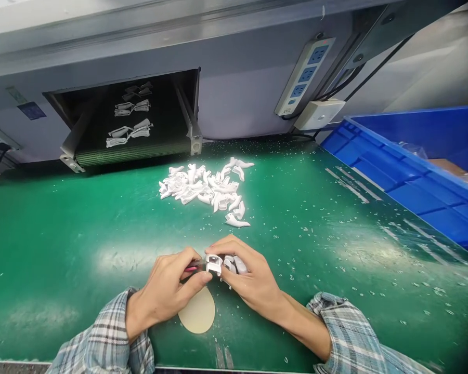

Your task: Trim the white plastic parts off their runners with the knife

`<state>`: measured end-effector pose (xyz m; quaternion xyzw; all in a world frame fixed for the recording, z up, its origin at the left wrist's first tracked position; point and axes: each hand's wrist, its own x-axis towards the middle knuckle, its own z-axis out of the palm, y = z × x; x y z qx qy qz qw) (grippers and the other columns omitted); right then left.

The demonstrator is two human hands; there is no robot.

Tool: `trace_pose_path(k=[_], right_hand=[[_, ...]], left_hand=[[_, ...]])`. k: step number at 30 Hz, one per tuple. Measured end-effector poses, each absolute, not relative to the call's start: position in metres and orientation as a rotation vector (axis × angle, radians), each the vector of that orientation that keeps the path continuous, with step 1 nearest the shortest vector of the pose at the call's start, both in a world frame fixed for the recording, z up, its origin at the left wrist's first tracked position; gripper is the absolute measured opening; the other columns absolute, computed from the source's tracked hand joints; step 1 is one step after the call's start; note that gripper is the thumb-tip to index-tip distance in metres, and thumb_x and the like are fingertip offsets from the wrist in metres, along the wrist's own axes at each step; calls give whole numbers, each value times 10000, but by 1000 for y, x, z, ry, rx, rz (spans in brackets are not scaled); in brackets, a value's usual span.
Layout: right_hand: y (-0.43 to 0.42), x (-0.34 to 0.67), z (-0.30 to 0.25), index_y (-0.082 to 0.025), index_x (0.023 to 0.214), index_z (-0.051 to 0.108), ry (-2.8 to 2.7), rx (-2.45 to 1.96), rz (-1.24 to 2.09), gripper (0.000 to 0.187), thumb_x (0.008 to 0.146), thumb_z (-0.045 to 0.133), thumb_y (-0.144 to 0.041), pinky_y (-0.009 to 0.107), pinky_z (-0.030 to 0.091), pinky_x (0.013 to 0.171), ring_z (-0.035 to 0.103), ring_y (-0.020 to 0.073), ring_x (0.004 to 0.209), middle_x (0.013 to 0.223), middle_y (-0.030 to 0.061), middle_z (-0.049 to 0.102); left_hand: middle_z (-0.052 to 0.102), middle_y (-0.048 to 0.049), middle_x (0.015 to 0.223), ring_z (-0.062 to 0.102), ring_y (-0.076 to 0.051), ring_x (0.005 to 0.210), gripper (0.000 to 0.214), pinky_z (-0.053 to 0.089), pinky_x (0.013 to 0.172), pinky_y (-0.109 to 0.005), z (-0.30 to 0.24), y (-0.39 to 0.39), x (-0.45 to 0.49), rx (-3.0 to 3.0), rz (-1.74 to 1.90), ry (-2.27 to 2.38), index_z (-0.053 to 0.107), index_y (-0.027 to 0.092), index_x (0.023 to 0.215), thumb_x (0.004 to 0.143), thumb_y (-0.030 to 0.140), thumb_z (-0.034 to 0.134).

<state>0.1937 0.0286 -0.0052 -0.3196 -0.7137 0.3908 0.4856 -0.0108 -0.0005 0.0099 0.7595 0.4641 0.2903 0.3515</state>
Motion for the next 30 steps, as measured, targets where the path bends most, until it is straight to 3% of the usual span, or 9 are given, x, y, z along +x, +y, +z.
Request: trace_pose_path(k=[6, 17, 27, 30], right_hand=[[28, 193, -5, -255, 1087, 694, -1761, -748, 876, 228, 921, 655, -104, 244, 526, 743, 676, 151, 847, 956, 23, 711], [27, 195, -5, -243, 1086, 691, -1820, -758, 847, 232, 921, 638, -89, 260, 525, 683, 671, 160, 801, 927, 32, 703], [25, 192, -6, -259, 1046, 689, -1795, -892, 988, 166, 930, 646, -148, 260, 478, 667, 628, 150, 760, 886, 2, 674], [24, 190, -5, -244, 997, 678, -1771, -951, 1080, 101, 922, 644, -186, 272, 471, 686, 622, 161, 784, 912, 10, 676]], left_hand=[[413, 72, 632, 335, -95, 550, 321, 257, 556, -229, 7, 0, -10, 1954, 744, 1185, 466, 205, 815, 1027, 446, 481], [379, 62, 636, 311, -105, 570, 390, 223, 561, -258, 7, 2, -13, 1991, 633, 1181, 350, 209, 748, 1037, 446, 461], [340, 63, 615, 293, -98, 553, 389, 219, 547, -261, 8, 4, -15, 1974, 632, 1129, 362, 202, 719, 1048, 391, 446], [401, 65, 624, 331, -94, 557, 327, 254, 547, -241, 7, 3, -13, 1934, 755, 1214, 453, 200, 755, 1015, 385, 525]])
